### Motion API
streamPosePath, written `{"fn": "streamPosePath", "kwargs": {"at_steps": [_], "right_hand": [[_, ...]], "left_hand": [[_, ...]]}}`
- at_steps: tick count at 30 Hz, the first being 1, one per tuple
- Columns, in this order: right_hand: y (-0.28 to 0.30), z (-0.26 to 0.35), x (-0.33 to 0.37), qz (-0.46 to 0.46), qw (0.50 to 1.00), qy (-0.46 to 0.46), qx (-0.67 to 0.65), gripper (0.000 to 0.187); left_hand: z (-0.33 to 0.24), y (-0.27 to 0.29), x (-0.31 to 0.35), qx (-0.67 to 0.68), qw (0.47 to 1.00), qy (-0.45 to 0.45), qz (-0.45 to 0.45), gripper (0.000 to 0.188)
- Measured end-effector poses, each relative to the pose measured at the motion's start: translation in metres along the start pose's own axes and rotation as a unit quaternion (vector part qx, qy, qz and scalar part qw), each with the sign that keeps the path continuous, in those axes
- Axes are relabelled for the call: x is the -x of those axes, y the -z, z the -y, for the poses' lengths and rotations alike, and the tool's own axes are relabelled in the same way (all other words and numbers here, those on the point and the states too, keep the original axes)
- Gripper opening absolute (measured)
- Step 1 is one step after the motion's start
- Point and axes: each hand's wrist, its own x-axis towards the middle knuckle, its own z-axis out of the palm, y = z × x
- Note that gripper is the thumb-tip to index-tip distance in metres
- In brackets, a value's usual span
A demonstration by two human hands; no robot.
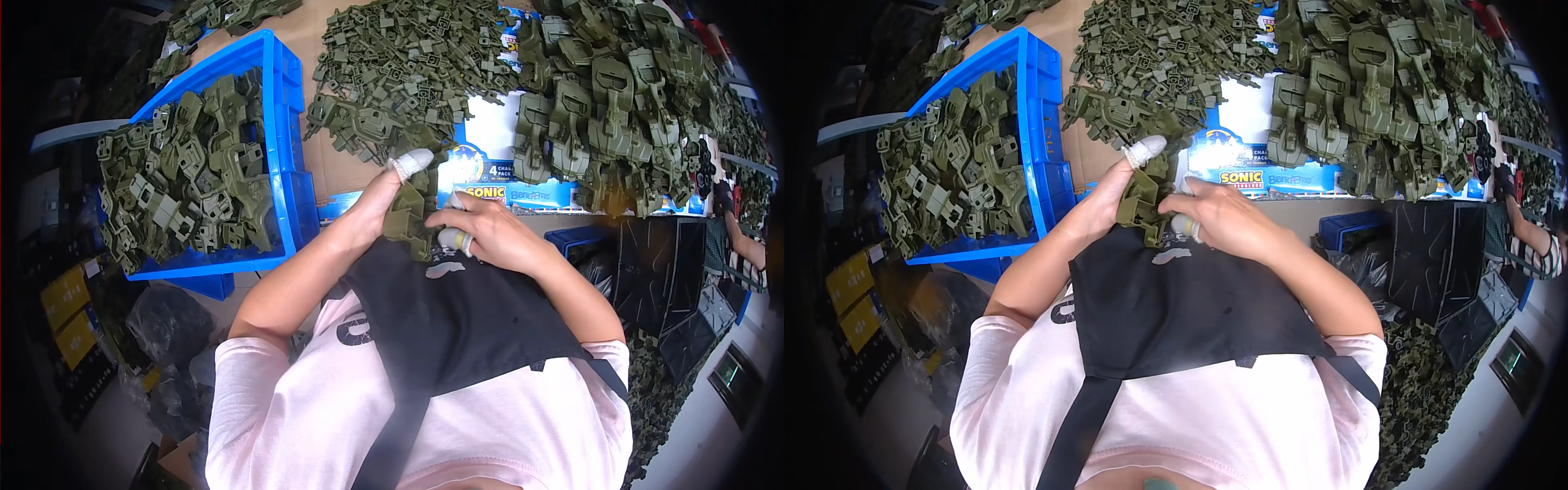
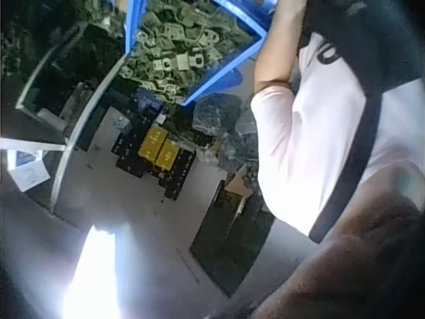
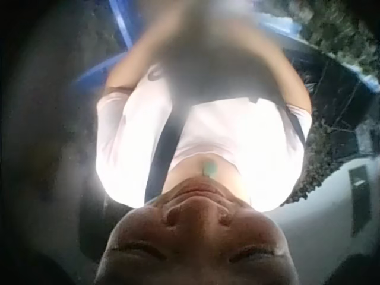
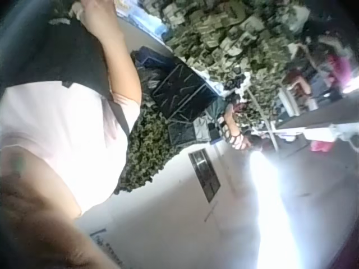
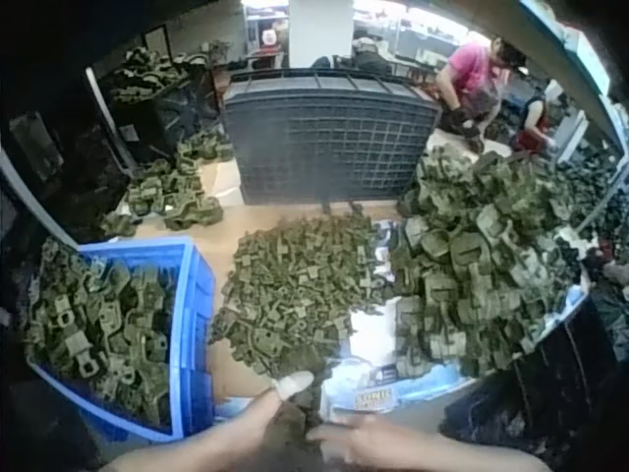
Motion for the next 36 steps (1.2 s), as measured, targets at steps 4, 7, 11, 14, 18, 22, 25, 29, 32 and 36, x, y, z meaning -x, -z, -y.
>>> {"fn": "streamPosePath", "kwargs": {"at_steps": [4, 7, 11, 14, 18, 22, 25, 29, 32, 36], "right_hand": [[0.011, 0.003, -0.007, 0.033, 0.997, 0.026, 0.06, 0.047], [0.015, 0.007, -0.013, 0.096, 0.993, 0.018, 0.066, 0.046], [0.007, -0.005, -0.017, 0.093, 0.992, 0.071, 0.041, 0.036], [0.004, -0.013, -0.022, 0.096, 0.99, 0.106, 0.011, 0.037], [0.001, -0.009, -0.031, 0.114, 0.986, 0.119, -0.008, 0.036], [0.007, 0.012, -0.052, 0.205, 0.968, 0.118, 0.089, 0.034], [-0.004, -0.001, -0.052, 0.143, 0.982, 0.12, 0.024, 0.036], [0.004, -0.003, -0.044, 0.05, 0.989, 0.049, -0.133, 0.039], [0.004, -0.03, -0.079, -0.074, 0.986, 0.02, -0.152, 0.048], [-0.042, -0.04, -0.152, -0.08, 0.957, 0.045, 0.277, 0.071]], "left_hand": [[-0.003, 0.0, -0.004, -0.052, 0.999, 0.005, 0.002, 0.038], [-0.003, -0.006, -0.001, -0.071, 0.997, -0.015, 0.002, 0.036], [0.003, -0.001, 0.0, -0.1, 0.993, -0.023, -0.051, 0.034], [0.004, -0.004, 0.008, -0.118, 0.989, -0.036, -0.08, 0.034], [0.004, 0.006, 0.016, -0.082, 0.989, -0.049, -0.11, 0.036], [0.006, 0.023, 0.016, -0.168, 0.973, -0.08, -0.139, 0.036], [-0.003, 0.022, 0.024, 0.009, 0.995, -0.069, -0.066, 0.036], [-0.021, 0.026, 0.046, 0.055, 0.985, -0.117, -0.117, 0.035], [-0.043, 0.031, 0.059, 0.056, 0.966, -0.207, -0.142, 0.039], [-0.069, 0.042, 0.078, 0.136, 0.951, -0.251, -0.115, 0.05]]}}
